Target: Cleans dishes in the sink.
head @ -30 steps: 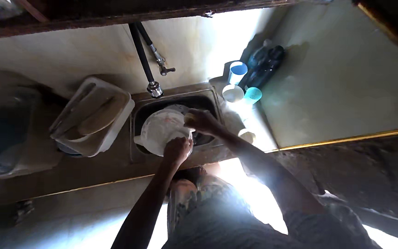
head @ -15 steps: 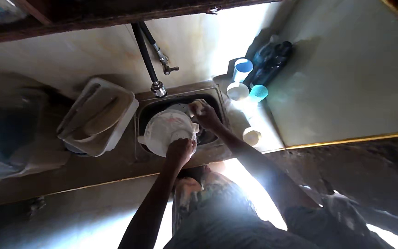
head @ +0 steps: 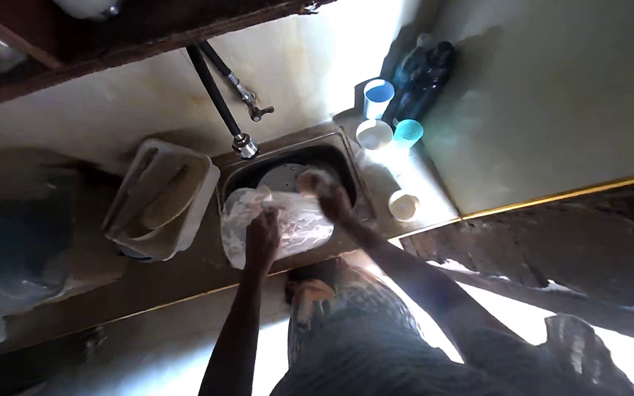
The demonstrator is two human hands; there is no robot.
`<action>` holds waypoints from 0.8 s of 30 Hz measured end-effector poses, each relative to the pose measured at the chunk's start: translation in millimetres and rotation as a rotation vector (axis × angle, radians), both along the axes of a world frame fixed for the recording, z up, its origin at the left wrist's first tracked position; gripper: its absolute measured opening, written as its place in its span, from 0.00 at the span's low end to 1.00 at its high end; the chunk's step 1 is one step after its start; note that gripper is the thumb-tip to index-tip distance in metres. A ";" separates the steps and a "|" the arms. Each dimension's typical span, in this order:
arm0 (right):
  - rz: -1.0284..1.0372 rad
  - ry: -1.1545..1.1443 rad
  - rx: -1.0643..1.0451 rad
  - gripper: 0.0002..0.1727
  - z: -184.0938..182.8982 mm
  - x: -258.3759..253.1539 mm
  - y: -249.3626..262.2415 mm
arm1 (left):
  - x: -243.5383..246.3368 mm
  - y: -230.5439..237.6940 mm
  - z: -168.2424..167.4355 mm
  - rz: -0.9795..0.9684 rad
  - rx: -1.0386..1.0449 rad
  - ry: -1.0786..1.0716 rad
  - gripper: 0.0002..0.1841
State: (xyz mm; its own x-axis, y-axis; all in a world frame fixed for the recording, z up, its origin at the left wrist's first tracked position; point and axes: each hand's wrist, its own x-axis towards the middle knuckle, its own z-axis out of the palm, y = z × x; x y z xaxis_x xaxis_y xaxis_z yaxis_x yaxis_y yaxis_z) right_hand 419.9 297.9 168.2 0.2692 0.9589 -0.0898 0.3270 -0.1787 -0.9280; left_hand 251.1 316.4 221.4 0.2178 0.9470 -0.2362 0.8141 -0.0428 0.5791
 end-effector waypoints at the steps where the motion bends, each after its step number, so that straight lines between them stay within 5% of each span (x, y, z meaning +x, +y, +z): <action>1: 0.100 -0.030 0.063 0.21 -1.0 -29.8 -7.2 | 0.2 -2.9 -4.0 0.056 0.040 -0.064 0.20; 4: 0.283 -0.205 0.247 0.29 -32.5 -66.4 -12.9 | -9.0 -13.2 -17.9 0.203 0.102 -0.091 0.22; 8: 0.330 -0.308 -0.228 0.23 -55.7 -3.9 32.6 | -27.8 -30.0 -28.4 0.280 0.132 -0.176 0.22; 11: 0.307 -0.343 0.059 0.22 -39.7 -53.3 20.4 | -16.2 -27.4 -24.4 0.364 0.082 -0.203 0.22; 14: 0.429 -0.307 0.186 0.32 -25.0 -74.7 6.6 | -14.3 -25.8 -30.0 0.364 0.059 -0.143 0.21; 16: 0.385 -0.354 0.065 0.24 -48.5 -39.3 25.3 | -18.5 -28.1 -36.5 0.451 0.062 -0.221 0.23; 19: 0.235 -0.356 -0.228 0.24 -72.1 -4.3 47.6 | -18.8 -27.1 -37.4 0.412 0.126 -0.235 0.18; 21: 0.164 -0.299 -0.107 0.26 -64.2 -38.9 25.8 | -19.0 -14.4 -34.6 0.339 0.086 -0.229 0.17; 24: 0.402 -0.246 0.051 0.29 -44.4 -85.8 -32.4 | -29.0 -5.3 -44.2 0.322 0.073 -0.214 0.17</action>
